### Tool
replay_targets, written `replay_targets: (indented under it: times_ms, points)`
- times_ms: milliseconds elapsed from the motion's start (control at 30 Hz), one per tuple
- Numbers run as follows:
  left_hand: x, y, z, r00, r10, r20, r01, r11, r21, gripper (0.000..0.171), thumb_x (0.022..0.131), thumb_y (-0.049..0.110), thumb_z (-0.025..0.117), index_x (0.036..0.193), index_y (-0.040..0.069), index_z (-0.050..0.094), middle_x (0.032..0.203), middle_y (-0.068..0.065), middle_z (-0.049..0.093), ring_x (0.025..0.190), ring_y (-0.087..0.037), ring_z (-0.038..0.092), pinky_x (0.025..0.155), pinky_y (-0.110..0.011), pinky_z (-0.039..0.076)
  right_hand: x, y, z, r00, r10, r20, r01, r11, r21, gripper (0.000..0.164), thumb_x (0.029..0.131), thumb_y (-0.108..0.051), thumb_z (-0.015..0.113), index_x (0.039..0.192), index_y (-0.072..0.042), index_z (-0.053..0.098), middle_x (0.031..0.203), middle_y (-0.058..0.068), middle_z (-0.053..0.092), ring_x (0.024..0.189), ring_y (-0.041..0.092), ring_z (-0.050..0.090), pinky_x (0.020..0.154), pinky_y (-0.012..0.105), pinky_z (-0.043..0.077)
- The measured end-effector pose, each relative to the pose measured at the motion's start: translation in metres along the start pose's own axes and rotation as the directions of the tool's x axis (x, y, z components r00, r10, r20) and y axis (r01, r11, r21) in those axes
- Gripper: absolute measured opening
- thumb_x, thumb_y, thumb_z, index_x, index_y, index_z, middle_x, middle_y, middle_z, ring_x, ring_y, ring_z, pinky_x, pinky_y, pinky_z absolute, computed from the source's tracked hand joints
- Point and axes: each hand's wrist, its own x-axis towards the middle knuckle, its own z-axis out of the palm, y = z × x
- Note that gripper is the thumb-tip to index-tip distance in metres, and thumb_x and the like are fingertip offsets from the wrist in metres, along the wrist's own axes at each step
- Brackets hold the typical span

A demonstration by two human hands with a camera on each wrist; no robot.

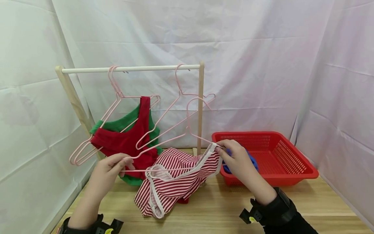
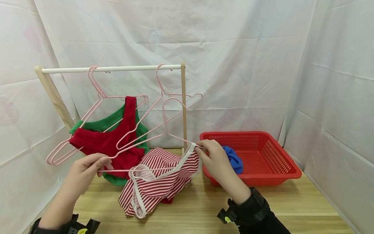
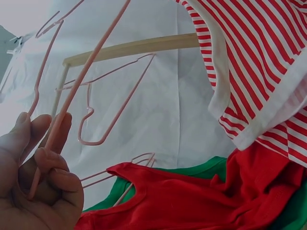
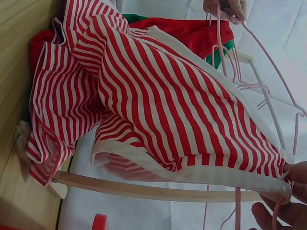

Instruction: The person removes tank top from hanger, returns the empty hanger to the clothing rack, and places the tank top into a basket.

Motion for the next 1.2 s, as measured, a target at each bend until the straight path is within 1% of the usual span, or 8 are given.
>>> replay_targets:
  times_ms: [100, 233, 400, 600, 767, 867, 1000, 1200]
  points:
    - [-0.002, -0.003, -0.005, 1.000, -0.004, -0.015, 0.004, 1.000, 0.006, 0.011, 0.090, 0.014, 0.054, 0.089, 0.013, 0.065, 0.069, -0.003, 0.061, 0.053, -0.014, 0.051, 0.050, -0.025, 0.044, 0.000, 0.003, 0.000, 1.000, -0.001, -0.017, 0.001, 1.000, -0.003, 0.016, 0.088, -0.022, 0.058, 0.101, -0.016, 0.063, 0.093, -0.006, 0.057, 0.086, 0.009, 0.049, 0.069, 0.030, 0.049]
    - [-0.003, -0.005, -0.010, 1.000, -0.005, -0.022, 0.004, 1.000, -0.024, 0.012, 0.090, 0.012, 0.053, 0.090, 0.009, 0.064, 0.069, -0.003, 0.061, 0.055, -0.015, 0.051, 0.050, -0.025, 0.044, 0.000, 0.008, -0.001, 0.999, -0.015, -0.043, 0.014, 1.000, -0.018, 0.016, 0.088, -0.022, 0.058, 0.101, -0.015, 0.064, 0.093, -0.005, 0.058, 0.089, 0.010, 0.047, 0.069, 0.032, 0.048]
    - [-0.005, -0.007, -0.015, 0.998, 0.042, -0.051, -0.045, 0.997, -0.056, 0.012, 0.090, 0.005, 0.051, 0.088, 0.003, 0.063, 0.066, -0.004, 0.062, 0.051, -0.015, 0.049, 0.046, -0.024, 0.042, 0.000, 0.010, -0.001, 0.998, -0.017, -0.055, 0.015, 0.999, -0.029, 0.015, 0.088, -0.023, 0.058, 0.100, -0.015, 0.065, 0.094, -0.005, 0.060, 0.093, 0.012, 0.046, 0.072, 0.036, 0.048]
    - [-0.008, -0.008, -0.020, 0.994, 0.025, -0.102, -0.030, 0.999, -0.046, 0.012, 0.090, 0.005, 0.052, 0.087, 0.004, 0.063, 0.064, -0.002, 0.061, 0.049, -0.012, 0.048, 0.043, -0.025, 0.039, 0.000, 0.012, -0.002, 0.999, 0.013, -0.051, -0.014, 1.000, -0.021, 0.016, 0.089, -0.024, 0.057, 0.100, -0.016, 0.064, 0.094, -0.005, 0.059, 0.095, 0.014, 0.047, 0.073, 0.038, 0.048]
    - [-0.010, -0.012, -0.026, 0.989, 0.074, -0.127, -0.080, 0.996, -0.043, 0.012, 0.089, 0.000, 0.051, 0.088, -0.002, 0.063, 0.063, -0.003, 0.062, 0.048, -0.011, 0.051, 0.043, -0.024, 0.039, -0.001, 0.014, -0.002, 0.998, 0.037, -0.054, -0.038, 0.999, -0.014, 0.017, 0.089, -0.023, 0.057, 0.102, -0.016, 0.064, 0.094, -0.004, 0.059, 0.094, 0.013, 0.048, 0.074, 0.039, 0.048]
    - [-0.012, -0.013, -0.029, 0.989, 0.040, -0.144, -0.044, 0.999, -0.027, 0.013, 0.090, 0.002, 0.051, 0.090, -0.003, 0.063, 0.063, -0.002, 0.062, 0.049, -0.011, 0.051, 0.044, -0.022, 0.040, -0.001, 0.015, -0.002, 0.997, 0.058, -0.055, -0.058, 0.998, -0.006, 0.017, 0.089, -0.023, 0.057, 0.103, -0.015, 0.064, 0.095, -0.002, 0.059, 0.094, 0.015, 0.049, 0.076, 0.040, 0.047]
    - [-0.015, -0.014, -0.033, 0.985, -0.030, -0.168, 0.026, 0.999, -0.024, 0.015, 0.090, 0.005, 0.052, 0.092, -0.004, 0.063, 0.063, -0.002, 0.064, 0.051, -0.012, 0.051, 0.045, -0.022, 0.040, -0.001, 0.017, -0.002, 0.994, 0.097, -0.045, -0.097, 0.995, 0.006, 0.019, 0.089, -0.024, 0.057, 0.103, -0.014, 0.064, 0.096, 0.001, 0.058, 0.095, 0.018, 0.051, 0.079, 0.043, 0.046]
    - [-0.021, -0.021, -0.039, 0.982, -0.018, -0.186, 0.009, 0.999, -0.052, 0.014, 0.089, 0.001, 0.051, 0.091, -0.005, 0.064, 0.063, -0.002, 0.063, 0.051, -0.011, 0.050, 0.043, -0.022, 0.039, 0.000, 0.020, -0.001, 0.991, 0.124, -0.039, -0.125, 0.992, -0.006, 0.021, 0.089, -0.027, 0.056, 0.104, -0.014, 0.063, 0.097, 0.003, 0.059, 0.096, 0.020, 0.051, 0.080, 0.045, 0.045]
